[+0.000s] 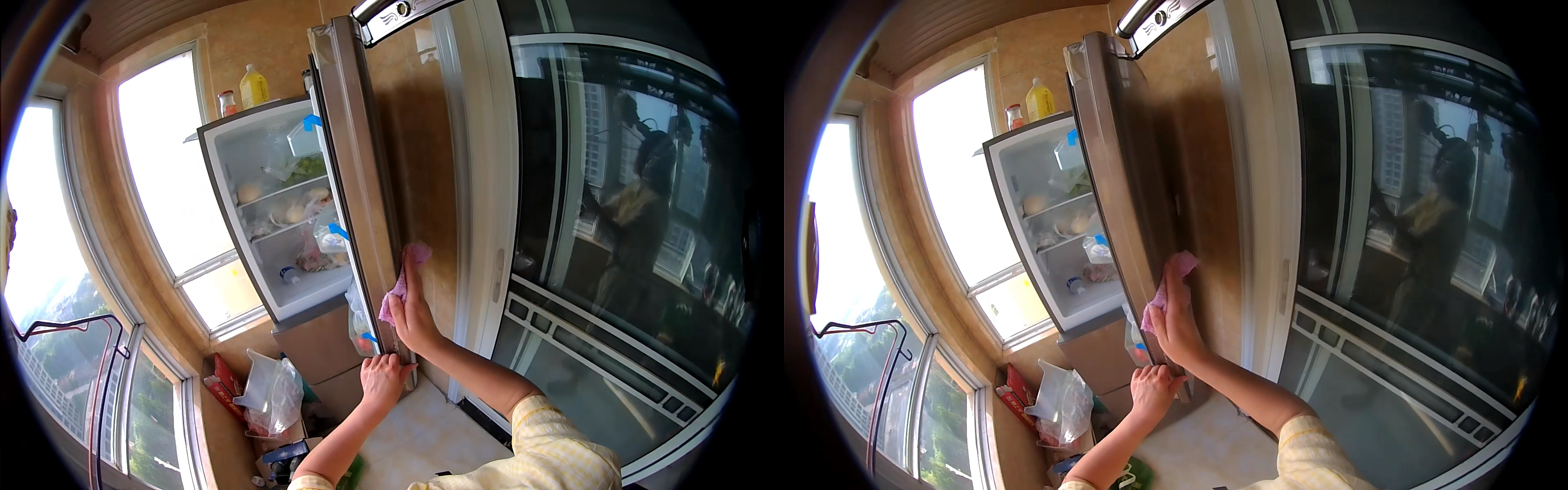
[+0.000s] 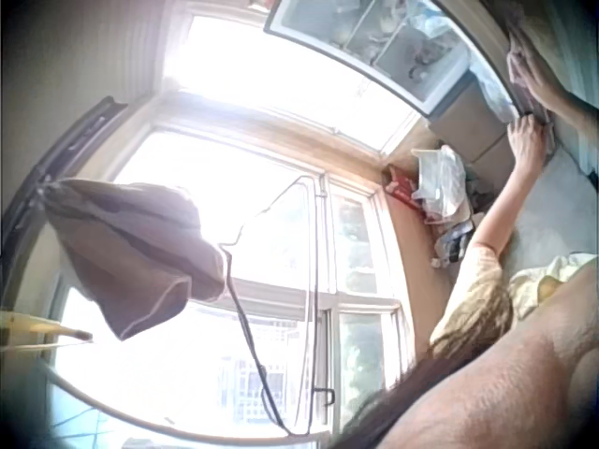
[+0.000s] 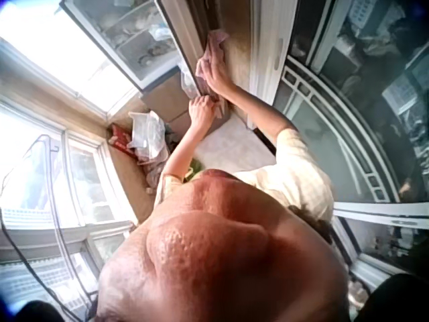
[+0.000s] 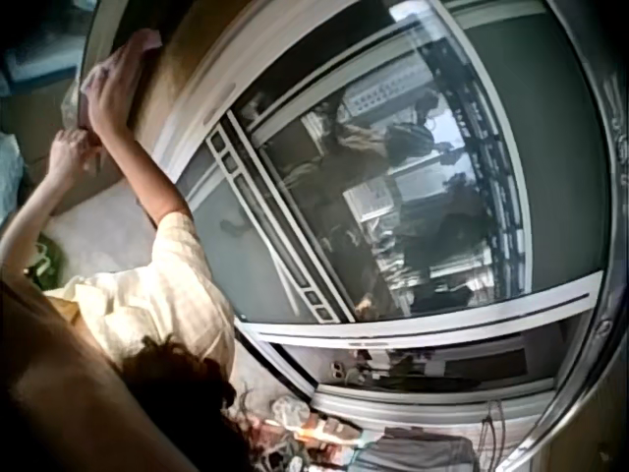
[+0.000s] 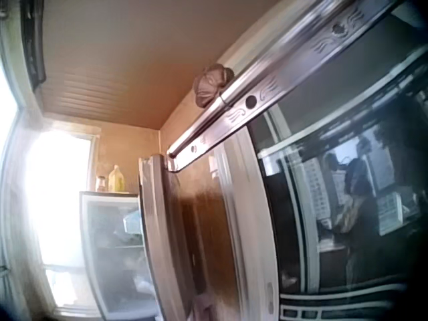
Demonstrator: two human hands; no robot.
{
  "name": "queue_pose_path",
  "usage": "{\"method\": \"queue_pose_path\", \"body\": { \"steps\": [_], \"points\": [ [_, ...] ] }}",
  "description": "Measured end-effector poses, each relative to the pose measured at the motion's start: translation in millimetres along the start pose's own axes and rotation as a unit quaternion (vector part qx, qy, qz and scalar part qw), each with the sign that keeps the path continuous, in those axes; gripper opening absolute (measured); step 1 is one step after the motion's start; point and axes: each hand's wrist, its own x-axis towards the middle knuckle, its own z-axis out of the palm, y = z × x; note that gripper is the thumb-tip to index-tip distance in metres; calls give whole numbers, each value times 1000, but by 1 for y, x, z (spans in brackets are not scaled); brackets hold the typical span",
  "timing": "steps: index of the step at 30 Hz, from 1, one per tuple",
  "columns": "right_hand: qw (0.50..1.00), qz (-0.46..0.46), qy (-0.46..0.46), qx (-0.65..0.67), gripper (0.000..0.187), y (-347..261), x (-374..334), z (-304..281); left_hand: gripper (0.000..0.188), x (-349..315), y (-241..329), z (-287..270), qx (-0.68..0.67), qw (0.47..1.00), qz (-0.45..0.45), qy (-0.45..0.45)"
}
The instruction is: The person washes a purple cloth in the kitchen sink, then walks to the balcony and wipes the exterior of a refrigerator with the cloth. The person opens the refrigerator door briefly before closing it and continuing to wipe the surface.
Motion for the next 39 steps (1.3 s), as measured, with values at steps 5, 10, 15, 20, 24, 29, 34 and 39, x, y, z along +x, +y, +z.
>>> {"method": "queue_pose_path", "body": {
  "steps": [5,10,15,20,24,29,34,39],
  "points": [
    [999,-5,43,-22,70,-6,7,1,35,5,10,-4,10,1000,1,-26],
    [998,-12,11,-60,75,8,-34,24,23,-3,-8,1,-4,999,-10,-33],
    [997,-5,-48,-55,79,25,-83,55,12,-9,-37,-12,6,999,-31,2],
    [998,-33,-27,-35,74,14,-41,71,22,-21,-59,-11,-58,995,-84,19],
    [995,-90,3,-33,74,1,-6,91,19,-27,-68,-28,-29,991,-129,3],
    [996,-5,-89,-4,66,30,-82,106,15,-36,-84,-27,-51,986,-153,42],
    [990,27,-118,72,57,50,-106,102,17,-38,-98,-33,-76,982,-173,28],
    [992,-42,-77,87,50,19,-46,91,22,-5,-97,-51,-55,979,-154,122]
  ]
}}
